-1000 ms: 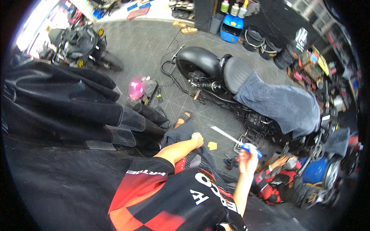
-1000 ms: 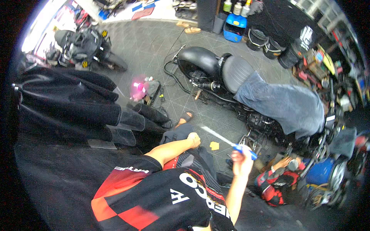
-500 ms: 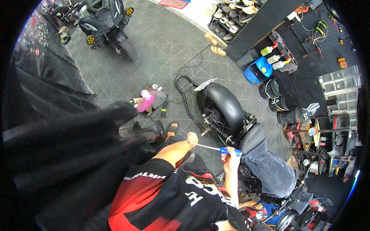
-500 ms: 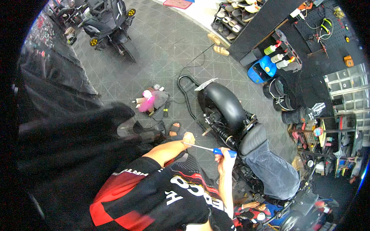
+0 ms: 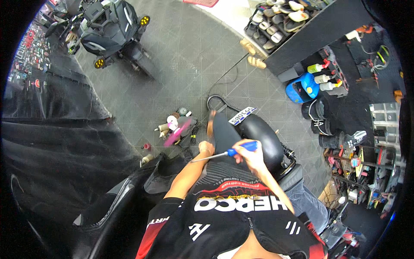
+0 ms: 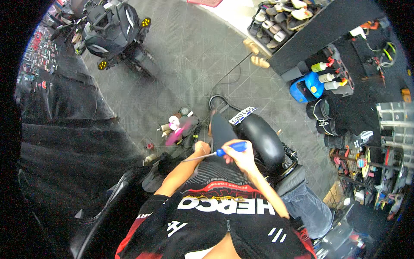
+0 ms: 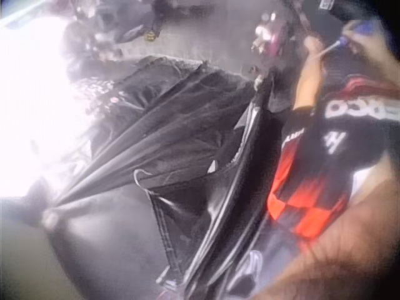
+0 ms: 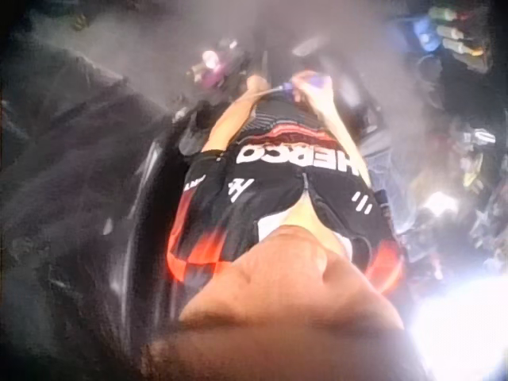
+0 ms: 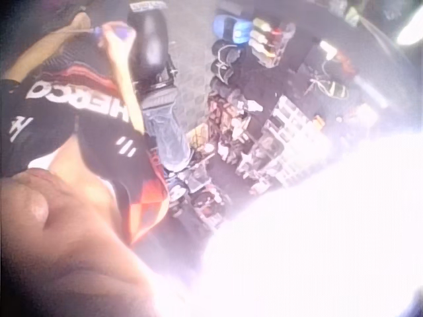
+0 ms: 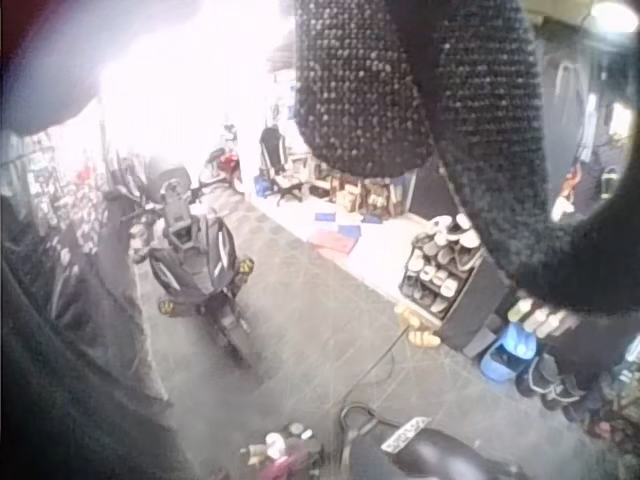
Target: The person works on a motorcycle in a workshop, using a power drill and screwdriver to remove and install bolts on the rear seat area. They remove the seat, place it aside, and then reattach it using tools.
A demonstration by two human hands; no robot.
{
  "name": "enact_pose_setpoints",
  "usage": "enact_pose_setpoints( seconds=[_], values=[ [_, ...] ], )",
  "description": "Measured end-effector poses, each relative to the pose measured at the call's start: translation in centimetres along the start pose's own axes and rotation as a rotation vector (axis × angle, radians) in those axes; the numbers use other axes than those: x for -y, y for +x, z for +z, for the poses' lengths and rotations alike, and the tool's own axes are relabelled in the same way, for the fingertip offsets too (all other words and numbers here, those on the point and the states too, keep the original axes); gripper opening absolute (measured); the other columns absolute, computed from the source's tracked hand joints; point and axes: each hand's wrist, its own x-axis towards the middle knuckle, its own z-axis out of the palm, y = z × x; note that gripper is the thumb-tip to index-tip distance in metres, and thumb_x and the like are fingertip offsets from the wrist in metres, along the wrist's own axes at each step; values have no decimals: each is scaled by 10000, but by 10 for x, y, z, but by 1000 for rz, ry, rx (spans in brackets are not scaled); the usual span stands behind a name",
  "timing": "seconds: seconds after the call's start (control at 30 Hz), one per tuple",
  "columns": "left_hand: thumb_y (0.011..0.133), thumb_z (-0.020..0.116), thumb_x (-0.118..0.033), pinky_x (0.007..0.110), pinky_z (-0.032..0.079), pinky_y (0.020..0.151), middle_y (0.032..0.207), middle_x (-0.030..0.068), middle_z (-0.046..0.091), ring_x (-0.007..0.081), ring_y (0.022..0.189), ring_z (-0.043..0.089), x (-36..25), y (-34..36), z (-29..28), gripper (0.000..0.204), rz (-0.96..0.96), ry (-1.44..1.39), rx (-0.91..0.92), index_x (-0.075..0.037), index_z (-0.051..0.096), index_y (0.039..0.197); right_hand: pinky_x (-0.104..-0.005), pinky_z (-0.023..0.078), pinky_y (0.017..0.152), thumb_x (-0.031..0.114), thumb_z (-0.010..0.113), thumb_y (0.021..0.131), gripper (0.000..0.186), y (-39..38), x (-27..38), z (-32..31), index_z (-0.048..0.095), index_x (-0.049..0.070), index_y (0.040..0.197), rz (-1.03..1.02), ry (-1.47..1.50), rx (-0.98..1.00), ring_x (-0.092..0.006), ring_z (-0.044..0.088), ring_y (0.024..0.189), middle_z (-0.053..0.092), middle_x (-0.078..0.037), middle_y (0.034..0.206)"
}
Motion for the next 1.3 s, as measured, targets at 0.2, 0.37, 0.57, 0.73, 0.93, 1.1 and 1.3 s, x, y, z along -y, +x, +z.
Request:
enact_pose_setpoints(
  seconds=[0.2, 0.37, 0.57, 0.73, 0.93, 1.1, 1.3],
  values=[
    [886, 611, -273, 454, 525, 466, 845, -49, 743, 184, 775, 731, 80, 59, -30, 184, -90, -142, -225, -200, 779, 866, -218, 480, 452, 167, 721, 892, 172, 167, 41, -25, 711, -3, 909, 82, -75, 134, -118, 633, 506, 689, -86, 687],
    [904, 590, -312, 439, 554, 631, 934, -46, 731, 161, 884, 709, 150, 177, -107, 229, -441, -306, 180, -207, 778, 980, -262, 501, 466, 172, 726, 892, 182, 309, 143, -24, 707, -8, 908, 152, -96, 476, -136, 639, 534, 678, -97, 680],
    [964, 535, -287, 403, 560, 839, 1181, 67, 716, 223, 1077, 695, 262, 230, -393, 310, -242, -402, 19, -138, 740, 1142, -247, 496, 446, 137, 712, 874, 185, 484, 262, -79, 707, -48, 858, 48, -83, 248, -145, 636, 507, 681, -117, 670],
    [942, 538, -301, 394, 555, 854, 1113, 114, 732, 251, 1043, 707, 354, 262, -493, 318, -217, -486, -119, -104, 758, 1060, -285, 530, 463, 133, 691, 874, 181, 590, 369, -41, 685, -48, 862, -41, -39, 338, -188, 647, 529, 682, -145, 701],
    [917, 615, -300, 388, 530, 933, 1232, 88, 689, 221, 1147, 657, 509, 354, -508, 316, -377, -551, -20, -120, 735, 1147, -310, 553, 475, 113, 709, 859, 184, 765, 421, 17, 692, -70, 859, -6, -206, 469, -192, 644, 523, 686, -151, 705],
    [921, 560, -468, 454, 503, 977, 1294, 212, 622, 370, 1161, 623, 657, 367, -555, 543, -396, -883, -385, -40, 651, 1242, -248, 470, 418, 160, 747, 859, 192, 952, 453, 43, 695, -24, 858, -87, -501, 209, -155, 647, 507, 682, -116, 653],
    [945, 517, -506, 472, 463, 1033, 1310, 212, 612, 372, 1223, 585, 860, 318, -628, 575, -666, -1126, -163, -28, 655, 1233, -275, 482, 414, 320, 607, 944, 341, 1134, 554, 80, 671, -14, 940, -14, -227, 3, -213, 680, 533, 699, -144, 717]
  ],
)
